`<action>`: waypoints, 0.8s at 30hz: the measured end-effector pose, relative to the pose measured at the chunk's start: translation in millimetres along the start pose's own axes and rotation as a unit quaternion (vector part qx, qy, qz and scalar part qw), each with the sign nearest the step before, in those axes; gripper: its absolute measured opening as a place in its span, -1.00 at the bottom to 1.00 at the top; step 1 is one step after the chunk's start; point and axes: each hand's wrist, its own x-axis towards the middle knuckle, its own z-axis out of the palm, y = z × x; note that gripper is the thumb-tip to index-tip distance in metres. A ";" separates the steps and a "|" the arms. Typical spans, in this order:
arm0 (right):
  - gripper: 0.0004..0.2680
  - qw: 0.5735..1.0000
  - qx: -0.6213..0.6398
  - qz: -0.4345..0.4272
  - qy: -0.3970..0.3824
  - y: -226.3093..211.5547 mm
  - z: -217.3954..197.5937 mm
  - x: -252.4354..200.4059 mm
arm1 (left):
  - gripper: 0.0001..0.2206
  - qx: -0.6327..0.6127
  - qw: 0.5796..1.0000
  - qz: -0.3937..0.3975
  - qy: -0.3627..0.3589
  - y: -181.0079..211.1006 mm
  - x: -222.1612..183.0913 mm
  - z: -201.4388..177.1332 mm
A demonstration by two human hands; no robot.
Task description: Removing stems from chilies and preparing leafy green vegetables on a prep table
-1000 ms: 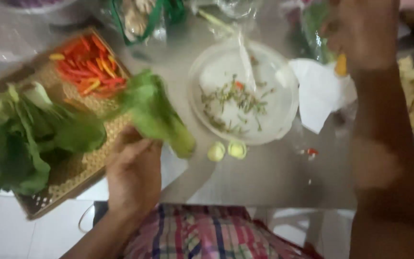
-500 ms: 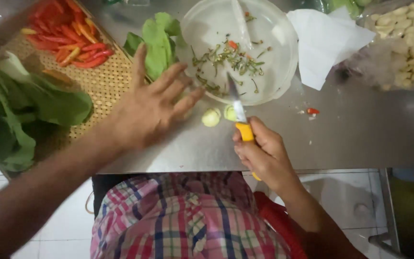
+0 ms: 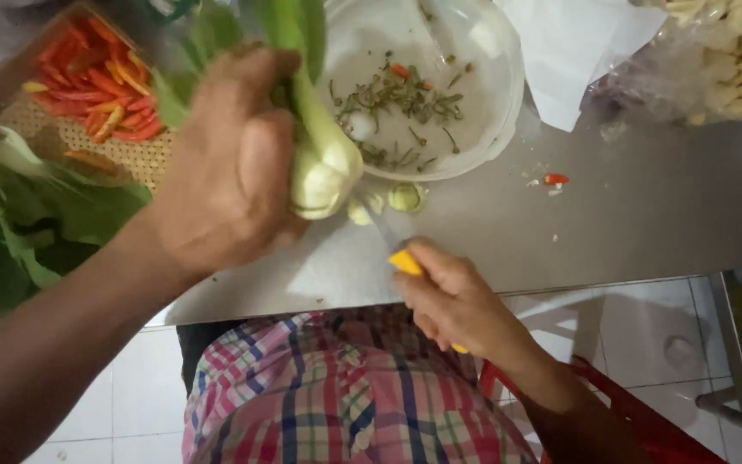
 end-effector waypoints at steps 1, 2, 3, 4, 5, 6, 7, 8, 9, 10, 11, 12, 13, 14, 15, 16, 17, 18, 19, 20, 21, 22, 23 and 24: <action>-0.90 0.996 -0.078 0.025 -0.043 2.3 -1.1 1.4 | -0.63 0.035 0.999 0.012 0.026 4.1 9.9 -11.9; -0.90 0.996 -0.075 0.026 -0.043 -2.5 -0.4 6.4 | -0.63 0.034 0.999 0.012 0.024 12.4 10.8 -16.8; -0.91 0.984 -0.162 0.059 -0.053 -7.2 0.1 11.4 | -0.73 0.057 0.998 -0.012 0.000 20.9 11.6 -21.6; -0.90 0.963 -0.247 0.093 -0.062 -11.5 0.9 16.0 | -0.82 0.080 0.996 -0.036 -0.023 29.4 12.0 -26.0; -0.90 0.963 -0.245 0.095 -0.061 -15.9 -2.6 17.9 | -0.82 0.077 0.996 -0.035 -0.025 36.9 1.9 -18.4; -0.95 0.946 -0.309 0.092 -0.036 -20.4 -6.3 19.4 | -0.62 0.125 0.982 -0.070 -0.120 44.8 -7.9 -10.9; -0.94 0.924 -0.371 0.088 -0.011 -24.9 -10.2 20.9 | -0.34 0.171 0.956 -0.101 -0.214 52.8 -17.6 -3.7; -0.94 0.925 -0.369 0.090 -0.009 -31.4 -10.6 18.9 | -0.34 0.169 0.957 -0.099 -0.215 60.1 -25.9 5.2; -0.91 0.915 -0.380 0.135 -0.017 -38.0 -11.1 17.2 | -0.47 0.198 0.935 -0.148 -0.255 67.1 -34.2 14.2; -0.88 0.903 -0.389 0.179 -0.025 -44.6 -11.7 16.3 | -0.60 0.228 0.907 -0.196 -0.294 73.7 -42.4 22.8; -0.88 0.904 -0.387 0.180 -0.024 -40.4 -9.1 14.3 | -0.60 0.226 0.908 -0.193 -0.296 73.8 -43.5 27.7; -0.88 0.914 -0.371 0.167 -0.007 -35.1 -5.7 10.6 | -0.62 0.212 0.918 -0.207 -0.262 75.7 -45.7 32.8; -0.88 0.922 -0.355 0.153 0.010 -29.7 -2.4 7.0 | -0.62 0.197 0.927 -0.222 -0.228 77.7 -47.9 38.1; -0.88 0.923 -0.352 0.157 0.011 -21.7 -0.1 4.4 | -0.62 0.193 0.928 -0.220 -0.231 80.0 -54.3 45.4; -0.88 0.934 -0.341 0.096 0.037 -13.8 2.2 1.5 | -0.63 0.149 0.920 -0.268 -0.244 82.3 -60.4 52.5; -0.88 0.942 -0.329 0.034 0.065 -5.8 4.6 -1.0 | -0.64 0.106 0.908 -0.315 -0.255 84.4 -66.8 59.9; -0.88 0.942 -0.327 0.037 0.066 0.0 8.0 -2.4 | -0.64 0.103 0.909 -0.313 -0.257 86.1 -67.1 60.6; -0.90 0.931 -0.356 0.022 0.081 4.9 11.3 -3.4 | -0.61 0.095 0.907 -0.318 -0.259 87.6 -67.3 60.5; -0.91 0.918 -0.384 0.006 0.096 9.4 15.3 -4.6 | -0.58 0.088 0.905 -0.324 -0.260 89.1 -67.6 59.8; -0.91 0.918 -0.384 0.006 0.095 9.7 17.5 -4.9 | -0.58 0.088 0.905 -0.324 -0.261 89.8 -67.7 60.3; -0.89 0.914 -0.395 0.011 0.092 9.9 20.4 -5.3 | -0.56 0.096 0.911 -0.309 -0.256 90.4 -68.1 60.3; -0.87 0.910 -0.406 0.014 0.087 10.3 23.7 -5.6 | -0.55 0.105 0.916 -0.295 -0.251 91.6 -69.3 59.8; -0.87 0.910 -0.406 0.014 0.085 7.8 26.0 -5.6 | -0.55 0.106 0.915 -0.297 -0.252 92.7 -72.1 61.2; -0.87 0.912 -0.403 0.019 0.074 4.8 28.1 -5.5 | -0.53 0.112 0.914 -0.290 -0.259 93.5 -74.3 62.8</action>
